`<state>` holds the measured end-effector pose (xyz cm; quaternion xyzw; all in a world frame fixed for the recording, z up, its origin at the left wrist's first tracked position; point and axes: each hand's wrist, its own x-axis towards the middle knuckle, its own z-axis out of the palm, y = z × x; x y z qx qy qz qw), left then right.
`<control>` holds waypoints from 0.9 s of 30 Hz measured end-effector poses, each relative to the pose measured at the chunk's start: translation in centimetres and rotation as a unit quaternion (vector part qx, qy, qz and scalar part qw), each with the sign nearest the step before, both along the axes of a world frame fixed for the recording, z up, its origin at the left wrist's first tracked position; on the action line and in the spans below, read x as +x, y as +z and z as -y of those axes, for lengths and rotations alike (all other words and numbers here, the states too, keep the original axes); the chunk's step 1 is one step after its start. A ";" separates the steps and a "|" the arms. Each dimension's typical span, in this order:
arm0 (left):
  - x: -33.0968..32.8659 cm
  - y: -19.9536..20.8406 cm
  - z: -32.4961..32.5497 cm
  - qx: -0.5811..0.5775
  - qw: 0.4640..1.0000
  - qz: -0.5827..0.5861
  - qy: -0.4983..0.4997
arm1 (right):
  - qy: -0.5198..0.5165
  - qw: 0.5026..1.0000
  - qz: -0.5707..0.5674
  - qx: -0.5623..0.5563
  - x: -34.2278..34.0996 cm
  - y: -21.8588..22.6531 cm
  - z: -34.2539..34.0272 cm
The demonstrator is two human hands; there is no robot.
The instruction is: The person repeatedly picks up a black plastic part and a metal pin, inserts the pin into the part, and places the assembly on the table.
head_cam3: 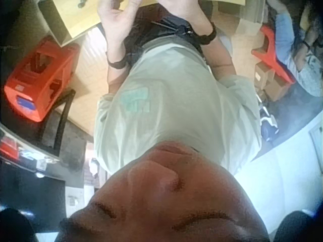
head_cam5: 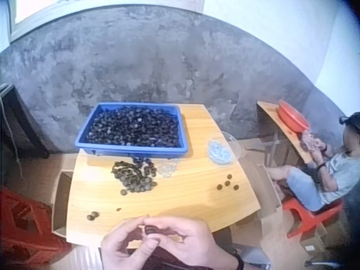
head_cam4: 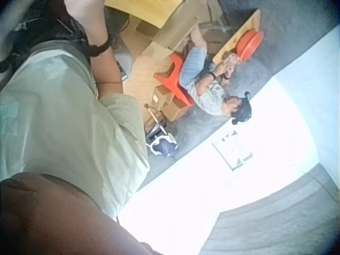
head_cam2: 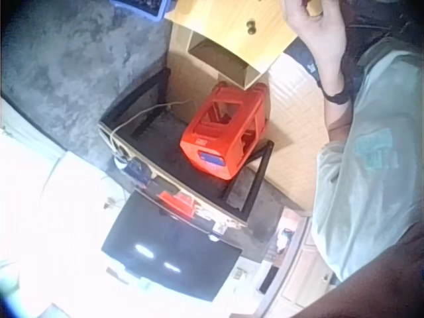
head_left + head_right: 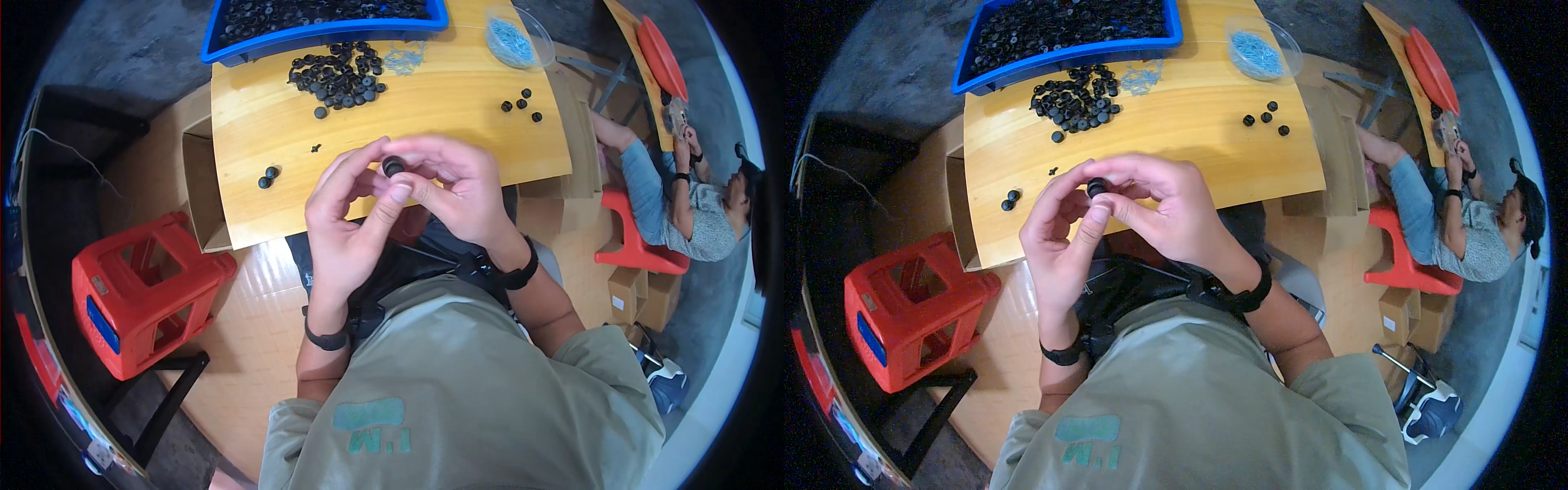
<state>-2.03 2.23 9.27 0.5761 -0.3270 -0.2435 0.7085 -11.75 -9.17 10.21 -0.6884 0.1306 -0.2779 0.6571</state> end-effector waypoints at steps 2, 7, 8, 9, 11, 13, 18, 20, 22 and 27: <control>1.0 -0.2 -0.7 0.031 0.994 0.107 0.004 | 0.024 0.996 -0.016 0.082 0.2 -0.1 0.1; 1.6 -0.8 -2.0 0.068 0.979 0.189 -0.031 | 0.105 0.974 -0.026 0.197 0.1 -1.4 0.4; 1.3 -0.7 -1.8 0.078 0.976 0.203 -0.014 | 0.107 0.974 -0.026 0.198 0.2 -1.5 0.3; 1.2 -0.6 -1.8 0.088 0.972 0.217 0.001 | 0.110 0.972 -0.032 0.205 0.3 -1.4 0.3; 1.4 -0.8 -1.8 0.091 0.966 0.243 0.012 | 0.114 0.970 -0.038 0.212 0.5 -1.2 0.2; 1.5 -1.0 -1.8 0.092 0.959 0.268 0.022 | 0.119 0.971 -0.055 0.200 0.7 -0.9 0.2; 3.7 -2.3 -3.1 0.154 0.926 0.337 0.072 | 0.136 0.971 -0.164 0.108 1.0 -1.6 0.1; 5.4 -3.1 -4.4 0.260 0.868 0.387 0.170 | 0.133 0.969 -0.194 0.074 0.9 -1.8 0.6; 7.0 -3.6 -5.4 0.279 0.831 0.439 0.197 | 0.110 0.977 -0.184 0.019 1.3 -1.9 1.0; 9.4 -5.4 -5.7 0.321 0.848 0.399 0.136 | 0.121 0.958 -0.258 0.021 1.4 -0.2 1.3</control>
